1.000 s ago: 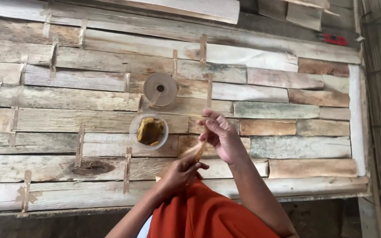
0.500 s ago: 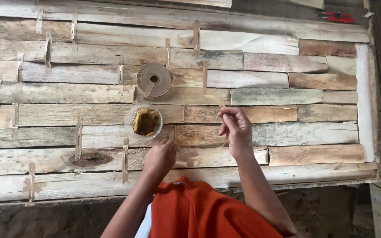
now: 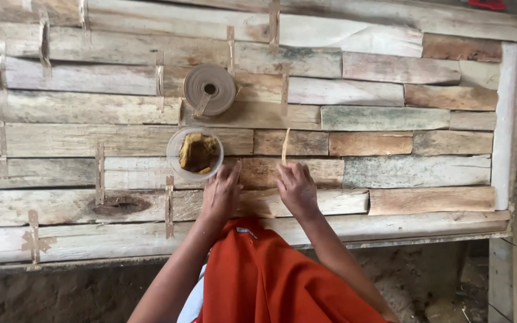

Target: Applying adhesive to thin wooden strips and manually pressing them onto a larger wooden panel to create a decorative or structural surface.

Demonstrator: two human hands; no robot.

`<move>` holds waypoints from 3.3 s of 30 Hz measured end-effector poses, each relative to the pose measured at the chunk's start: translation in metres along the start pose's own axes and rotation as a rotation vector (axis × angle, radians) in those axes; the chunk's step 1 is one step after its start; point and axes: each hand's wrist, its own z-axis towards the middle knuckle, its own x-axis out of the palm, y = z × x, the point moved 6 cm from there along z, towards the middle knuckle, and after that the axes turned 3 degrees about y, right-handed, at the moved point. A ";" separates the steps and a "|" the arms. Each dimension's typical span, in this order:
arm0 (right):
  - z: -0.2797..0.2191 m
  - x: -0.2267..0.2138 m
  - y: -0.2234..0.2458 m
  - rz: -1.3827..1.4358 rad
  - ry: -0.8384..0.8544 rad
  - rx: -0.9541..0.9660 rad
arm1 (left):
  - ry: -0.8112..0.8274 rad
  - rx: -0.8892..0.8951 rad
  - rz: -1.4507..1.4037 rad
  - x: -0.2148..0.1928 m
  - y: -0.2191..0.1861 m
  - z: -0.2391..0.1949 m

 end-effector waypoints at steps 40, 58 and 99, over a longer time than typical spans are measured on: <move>-0.004 0.011 0.000 -0.004 -0.101 -0.266 | -0.094 0.113 0.099 0.005 0.000 0.004; -0.016 0.018 -0.016 0.017 -0.077 -0.139 | -0.018 0.074 0.091 -0.012 -0.016 0.007; -0.047 -0.023 -0.145 0.425 -0.181 0.727 | -0.256 0.006 0.005 0.011 -0.023 0.004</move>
